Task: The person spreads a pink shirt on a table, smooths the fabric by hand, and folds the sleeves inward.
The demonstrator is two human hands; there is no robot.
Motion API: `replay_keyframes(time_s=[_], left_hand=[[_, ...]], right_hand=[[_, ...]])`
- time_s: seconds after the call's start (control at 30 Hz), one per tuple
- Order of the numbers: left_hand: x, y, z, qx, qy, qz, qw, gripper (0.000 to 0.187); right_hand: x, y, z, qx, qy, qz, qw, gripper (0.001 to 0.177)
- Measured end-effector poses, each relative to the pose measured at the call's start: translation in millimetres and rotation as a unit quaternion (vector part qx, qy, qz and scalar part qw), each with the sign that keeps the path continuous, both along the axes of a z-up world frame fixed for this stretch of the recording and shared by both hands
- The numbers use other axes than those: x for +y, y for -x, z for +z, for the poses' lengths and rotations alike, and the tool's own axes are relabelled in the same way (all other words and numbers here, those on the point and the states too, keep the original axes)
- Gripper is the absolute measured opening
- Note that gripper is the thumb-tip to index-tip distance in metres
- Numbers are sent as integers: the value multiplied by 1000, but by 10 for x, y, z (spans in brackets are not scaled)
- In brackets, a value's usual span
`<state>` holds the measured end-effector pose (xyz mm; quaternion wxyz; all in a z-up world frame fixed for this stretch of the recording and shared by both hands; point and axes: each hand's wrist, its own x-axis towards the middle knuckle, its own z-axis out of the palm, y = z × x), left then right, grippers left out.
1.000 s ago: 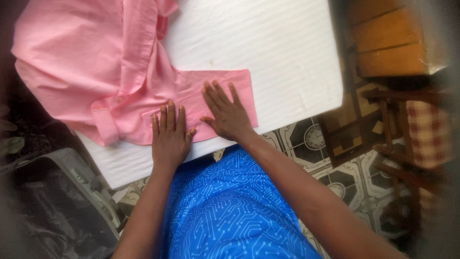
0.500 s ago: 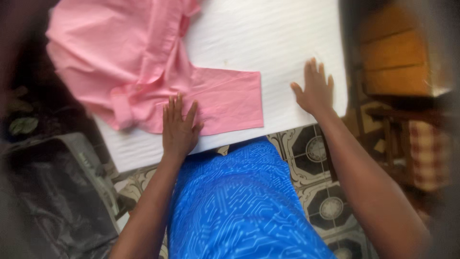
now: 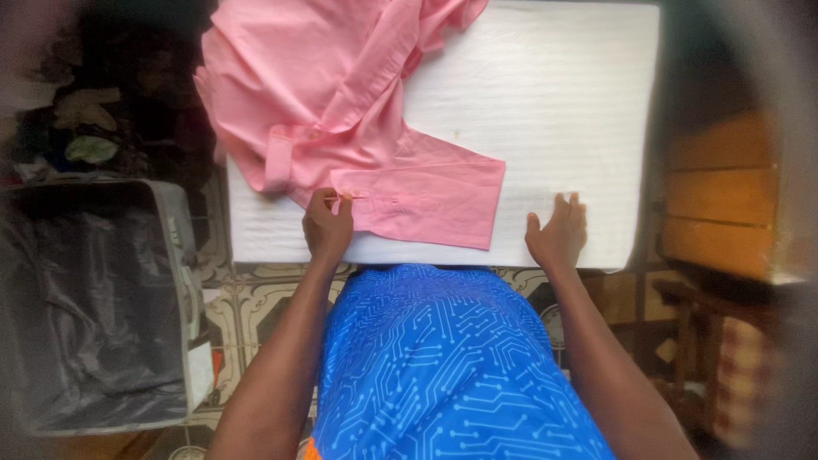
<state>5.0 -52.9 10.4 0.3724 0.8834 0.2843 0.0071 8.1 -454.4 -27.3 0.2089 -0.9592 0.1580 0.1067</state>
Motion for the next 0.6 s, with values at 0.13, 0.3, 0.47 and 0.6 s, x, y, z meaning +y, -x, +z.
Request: replay_keyframes(time_s=[0.13,0.3,0.47,0.6], left_hand=[[-363,-172,112,-31,73,-12,997,25],[-1165,-189,377,-51,361,-332,870,46],[-1224,-243,433,92,324,-283,898,49],[-712,-154,241,50,211,-156,964,37]], right_hand=[[160,-282,448,59,-18,1,998,57],[647,-386,790,151,-474,-25,867,71],[632,-345,484,77,-602,-130,784,53],[69,-326,232,47,-592,-180,784,45]])
